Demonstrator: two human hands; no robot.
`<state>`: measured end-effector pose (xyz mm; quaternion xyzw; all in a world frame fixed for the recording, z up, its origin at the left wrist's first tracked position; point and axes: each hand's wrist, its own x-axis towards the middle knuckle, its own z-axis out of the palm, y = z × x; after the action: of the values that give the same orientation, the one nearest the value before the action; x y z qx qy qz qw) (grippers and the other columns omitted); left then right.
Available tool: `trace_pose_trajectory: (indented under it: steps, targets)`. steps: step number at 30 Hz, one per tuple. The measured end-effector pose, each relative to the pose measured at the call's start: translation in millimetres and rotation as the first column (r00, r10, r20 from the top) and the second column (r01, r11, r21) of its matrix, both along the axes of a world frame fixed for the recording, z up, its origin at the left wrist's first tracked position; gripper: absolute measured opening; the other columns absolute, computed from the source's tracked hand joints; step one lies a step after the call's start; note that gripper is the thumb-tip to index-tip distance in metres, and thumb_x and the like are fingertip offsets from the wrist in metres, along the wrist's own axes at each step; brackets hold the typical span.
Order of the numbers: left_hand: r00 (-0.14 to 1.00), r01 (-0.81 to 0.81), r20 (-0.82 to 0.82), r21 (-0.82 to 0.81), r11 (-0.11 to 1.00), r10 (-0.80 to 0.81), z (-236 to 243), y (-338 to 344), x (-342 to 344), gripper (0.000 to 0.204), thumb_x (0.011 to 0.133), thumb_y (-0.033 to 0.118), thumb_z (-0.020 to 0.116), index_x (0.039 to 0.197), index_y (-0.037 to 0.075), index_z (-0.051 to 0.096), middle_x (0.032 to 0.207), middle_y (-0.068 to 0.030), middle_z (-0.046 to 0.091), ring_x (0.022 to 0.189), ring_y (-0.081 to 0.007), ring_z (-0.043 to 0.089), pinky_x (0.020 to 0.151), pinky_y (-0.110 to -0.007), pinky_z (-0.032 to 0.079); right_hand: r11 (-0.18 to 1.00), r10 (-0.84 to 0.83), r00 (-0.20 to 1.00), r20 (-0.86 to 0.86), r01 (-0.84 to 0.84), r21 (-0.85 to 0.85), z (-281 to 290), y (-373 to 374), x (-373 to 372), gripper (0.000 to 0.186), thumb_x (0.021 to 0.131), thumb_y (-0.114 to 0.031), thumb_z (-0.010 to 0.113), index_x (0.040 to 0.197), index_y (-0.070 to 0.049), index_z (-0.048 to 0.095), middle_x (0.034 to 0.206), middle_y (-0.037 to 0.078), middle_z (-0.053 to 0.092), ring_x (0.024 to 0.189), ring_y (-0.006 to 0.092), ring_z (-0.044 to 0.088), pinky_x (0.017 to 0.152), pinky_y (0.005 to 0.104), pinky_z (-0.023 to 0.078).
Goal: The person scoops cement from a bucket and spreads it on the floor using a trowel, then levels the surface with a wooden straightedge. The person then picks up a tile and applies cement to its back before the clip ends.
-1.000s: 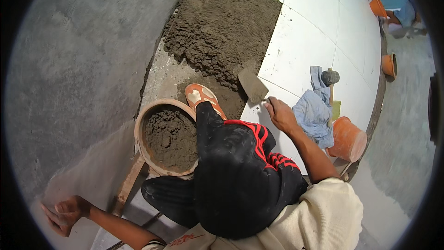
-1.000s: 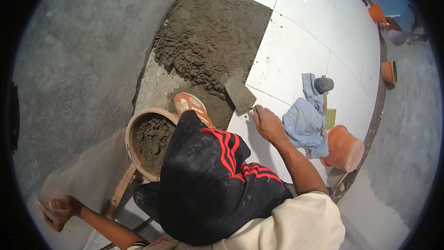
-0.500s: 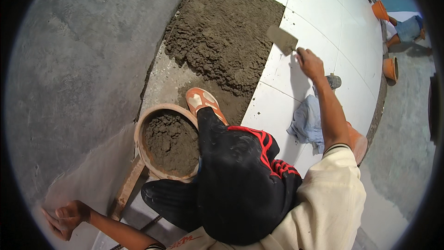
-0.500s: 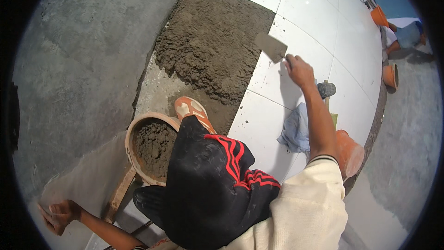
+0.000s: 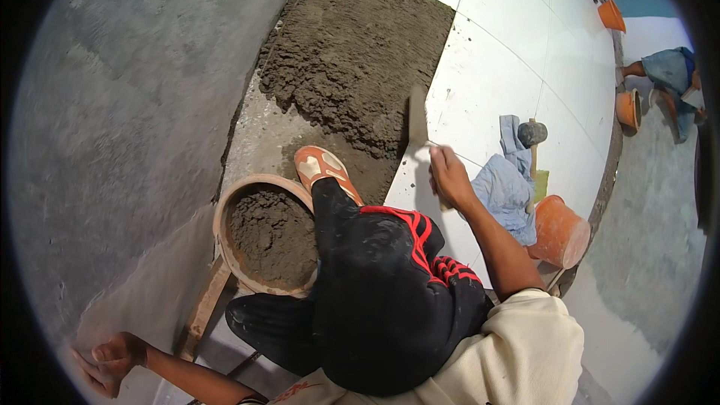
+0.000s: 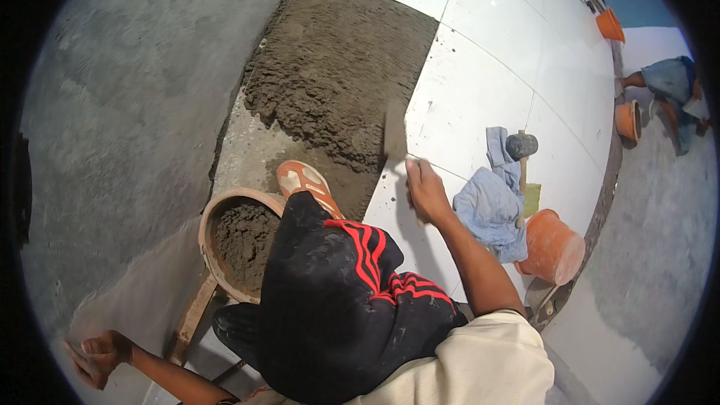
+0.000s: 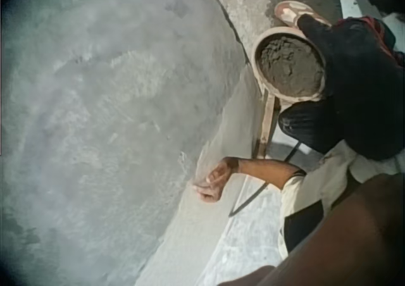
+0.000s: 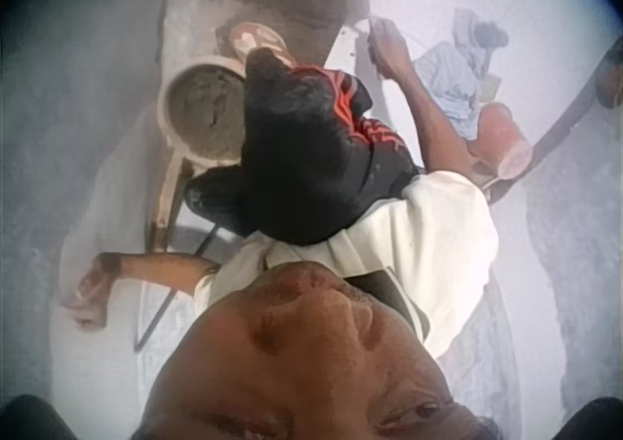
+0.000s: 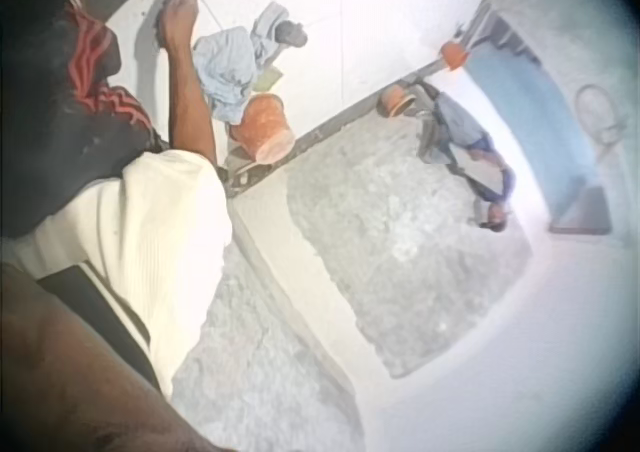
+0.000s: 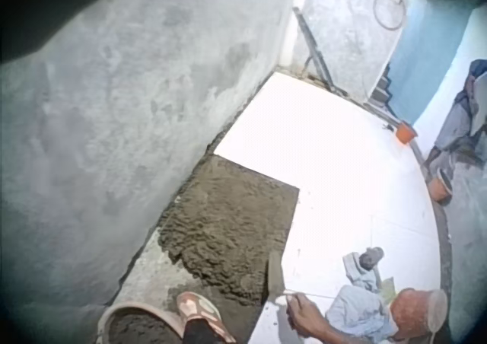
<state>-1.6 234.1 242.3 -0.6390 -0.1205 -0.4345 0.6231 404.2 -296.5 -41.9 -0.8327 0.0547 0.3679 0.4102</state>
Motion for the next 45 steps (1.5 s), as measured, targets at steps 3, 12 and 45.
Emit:
trace_pose_trajectory:
  steps: [3,12,45]
  targets:
    - [1.0,-0.002,0.017,-0.181,0.983,0.005,-6,-6,3,0.041,0.112,0.039,0.043,0.115,0.015,0.076,0.105,0.0055,0.077,0.098,-0.0137,0.058,0.086,-0.029,0.038,0.954,-0.248,0.968,-0.036,0.25,0.164,-21,22,33,0.045,0.112,-0.042,0.045,0.115,0.002,0.054,0.081,0.006,0.056,0.057,0.0134,0.056,0.048,0.0316,0.05]
    - [0.998,0.048,0.058,-0.156,0.987,-0.039,-10,-17,17,0.036,0.112,0.039,0.043,0.111,0.018,0.073,0.109,0.0036,0.076,0.108,-0.0175,0.055,0.095,-0.035,0.033,0.929,-0.29,0.943,-0.162,0.319,0.19,-35,52,15,0.044,0.112,-0.044,0.044,0.114,0.0,0.048,0.085,0.008,0.055,0.058,0.0158,0.057,0.047,0.0335,0.054]
    - [1.0,0.004,0.015,-0.215,0.977,0.0,-19,-24,28,0.024,0.114,0.037,0.036,0.101,0.022,0.049,0.11,-0.001,0.079,0.11,-0.0194,0.053,0.095,-0.034,0.036,0.955,0.296,0.93,0.217,-0.295,-0.041,-69,202,0,0.05,0.109,-0.041,0.049,0.112,0.009,0.046,0.096,0.041,0.066,0.092,0.0584,0.066,0.085,0.0602,0.05]
